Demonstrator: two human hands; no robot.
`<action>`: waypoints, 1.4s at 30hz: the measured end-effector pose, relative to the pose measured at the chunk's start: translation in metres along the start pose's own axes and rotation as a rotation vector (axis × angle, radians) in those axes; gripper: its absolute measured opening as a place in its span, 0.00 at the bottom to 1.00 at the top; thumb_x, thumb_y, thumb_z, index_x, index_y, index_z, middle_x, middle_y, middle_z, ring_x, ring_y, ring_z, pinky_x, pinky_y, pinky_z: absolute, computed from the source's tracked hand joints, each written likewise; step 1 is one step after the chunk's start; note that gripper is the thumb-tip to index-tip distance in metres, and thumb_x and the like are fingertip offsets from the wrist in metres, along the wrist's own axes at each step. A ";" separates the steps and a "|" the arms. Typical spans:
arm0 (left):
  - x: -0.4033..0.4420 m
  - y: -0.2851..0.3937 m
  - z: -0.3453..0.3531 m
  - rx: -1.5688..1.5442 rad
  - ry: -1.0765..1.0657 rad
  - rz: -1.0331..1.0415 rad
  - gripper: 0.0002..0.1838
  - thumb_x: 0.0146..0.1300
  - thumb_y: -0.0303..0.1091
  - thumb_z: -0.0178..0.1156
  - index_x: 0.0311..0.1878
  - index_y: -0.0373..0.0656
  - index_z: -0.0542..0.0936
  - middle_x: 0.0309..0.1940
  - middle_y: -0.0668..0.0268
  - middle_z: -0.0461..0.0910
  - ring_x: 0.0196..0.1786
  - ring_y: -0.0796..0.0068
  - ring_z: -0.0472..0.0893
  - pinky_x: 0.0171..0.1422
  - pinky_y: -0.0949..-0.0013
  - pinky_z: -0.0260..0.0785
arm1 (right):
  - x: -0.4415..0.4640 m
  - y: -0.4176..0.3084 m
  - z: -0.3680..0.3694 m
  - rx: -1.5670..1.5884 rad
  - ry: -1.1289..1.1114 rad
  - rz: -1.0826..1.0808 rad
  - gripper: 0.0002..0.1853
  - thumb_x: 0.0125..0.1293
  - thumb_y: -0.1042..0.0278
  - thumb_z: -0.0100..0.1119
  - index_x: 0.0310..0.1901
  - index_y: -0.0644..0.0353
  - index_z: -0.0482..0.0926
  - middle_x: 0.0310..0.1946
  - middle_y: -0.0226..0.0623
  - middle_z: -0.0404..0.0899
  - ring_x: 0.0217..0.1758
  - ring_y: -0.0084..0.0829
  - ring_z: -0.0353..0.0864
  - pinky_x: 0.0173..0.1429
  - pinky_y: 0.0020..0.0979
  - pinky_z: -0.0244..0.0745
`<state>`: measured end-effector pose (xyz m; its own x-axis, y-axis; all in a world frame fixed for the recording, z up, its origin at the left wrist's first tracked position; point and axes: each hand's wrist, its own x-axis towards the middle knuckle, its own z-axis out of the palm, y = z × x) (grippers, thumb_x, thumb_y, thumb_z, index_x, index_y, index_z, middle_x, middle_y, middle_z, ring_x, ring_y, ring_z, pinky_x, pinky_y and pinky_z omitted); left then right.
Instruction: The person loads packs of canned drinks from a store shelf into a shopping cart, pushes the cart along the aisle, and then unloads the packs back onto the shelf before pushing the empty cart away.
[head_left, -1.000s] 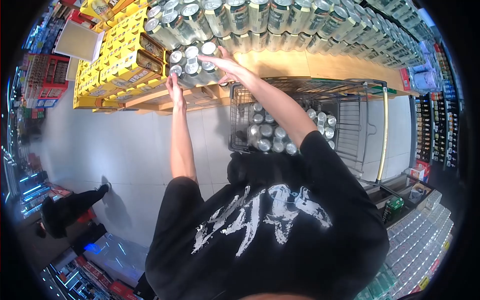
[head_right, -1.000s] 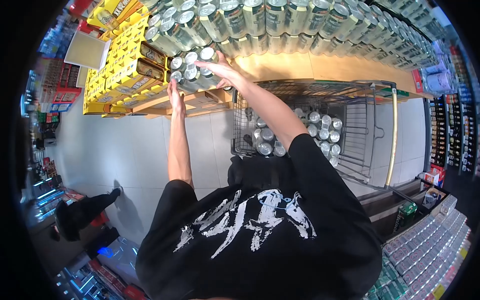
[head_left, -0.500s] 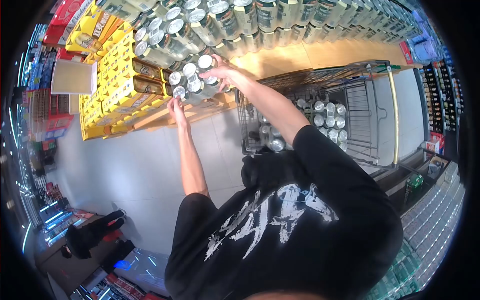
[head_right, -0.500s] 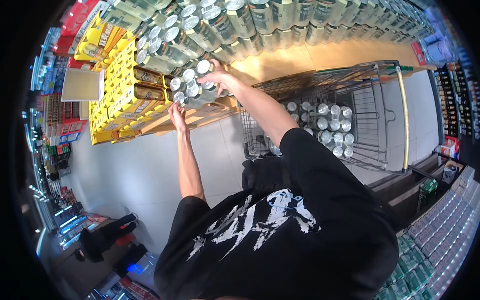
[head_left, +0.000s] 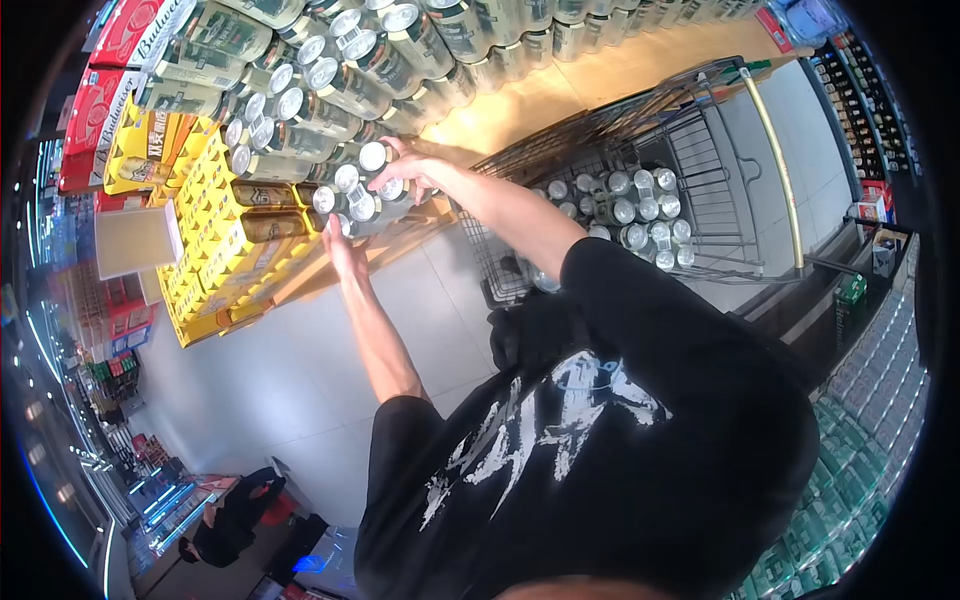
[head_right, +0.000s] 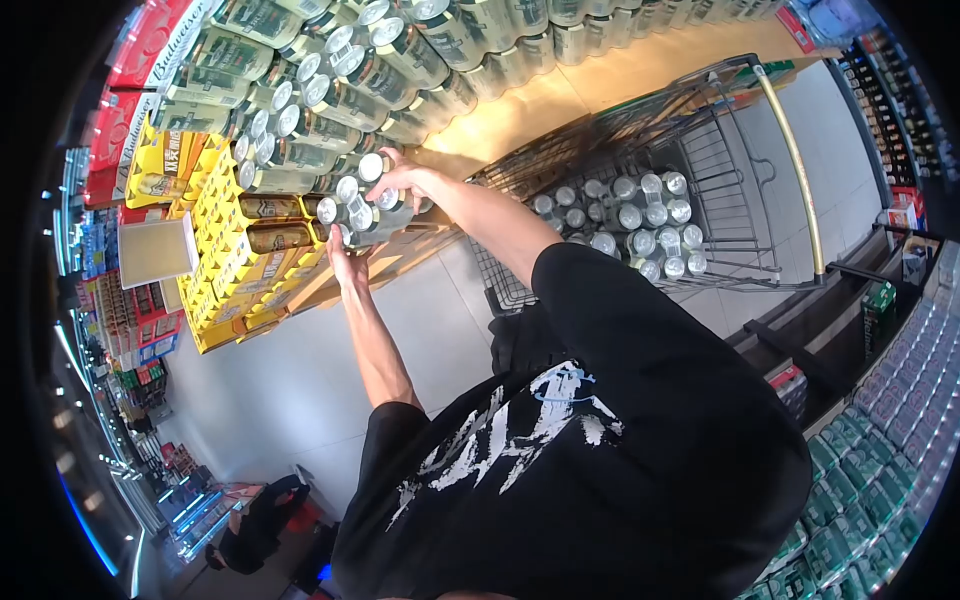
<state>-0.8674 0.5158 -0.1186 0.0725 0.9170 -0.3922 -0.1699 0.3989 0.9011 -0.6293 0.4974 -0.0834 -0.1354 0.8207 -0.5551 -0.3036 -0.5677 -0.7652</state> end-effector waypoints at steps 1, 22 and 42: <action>-0.005 -0.004 -0.002 -0.019 0.002 0.023 0.29 0.66 0.50 0.58 0.65 0.50 0.64 0.66 0.58 0.65 0.65 0.51 0.68 0.55 0.32 0.68 | 0.002 0.005 0.001 0.003 0.005 0.010 0.60 0.40 0.67 0.80 0.71 0.31 0.48 0.71 0.44 0.56 0.69 0.61 0.58 0.51 0.77 0.66; -0.175 -0.105 0.080 -0.159 -0.093 0.050 0.07 0.70 0.37 0.54 0.38 0.48 0.68 0.47 0.66 0.75 0.53 0.72 0.76 0.56 0.62 0.72 | -0.162 0.136 -0.089 -0.063 0.308 -0.515 0.51 0.34 0.74 0.79 0.64 0.58 0.62 0.55 0.35 0.72 0.60 0.29 0.70 0.65 0.31 0.66; -0.117 -0.216 0.155 0.279 -0.387 -0.369 0.14 0.64 0.41 0.61 0.46 0.45 0.71 0.49 0.64 0.73 0.53 0.67 0.74 0.51 0.46 0.76 | -0.157 0.216 -0.223 -0.034 0.647 0.026 0.53 0.42 0.55 0.77 0.70 0.52 0.56 0.64 0.46 0.66 0.67 0.40 0.67 0.68 0.35 0.61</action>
<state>-0.6866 0.3227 -0.2382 0.4393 0.6307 -0.6397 0.1948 0.6283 0.7532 -0.4629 0.2312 -0.2345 0.4571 0.6076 -0.6495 -0.2762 -0.5971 -0.7531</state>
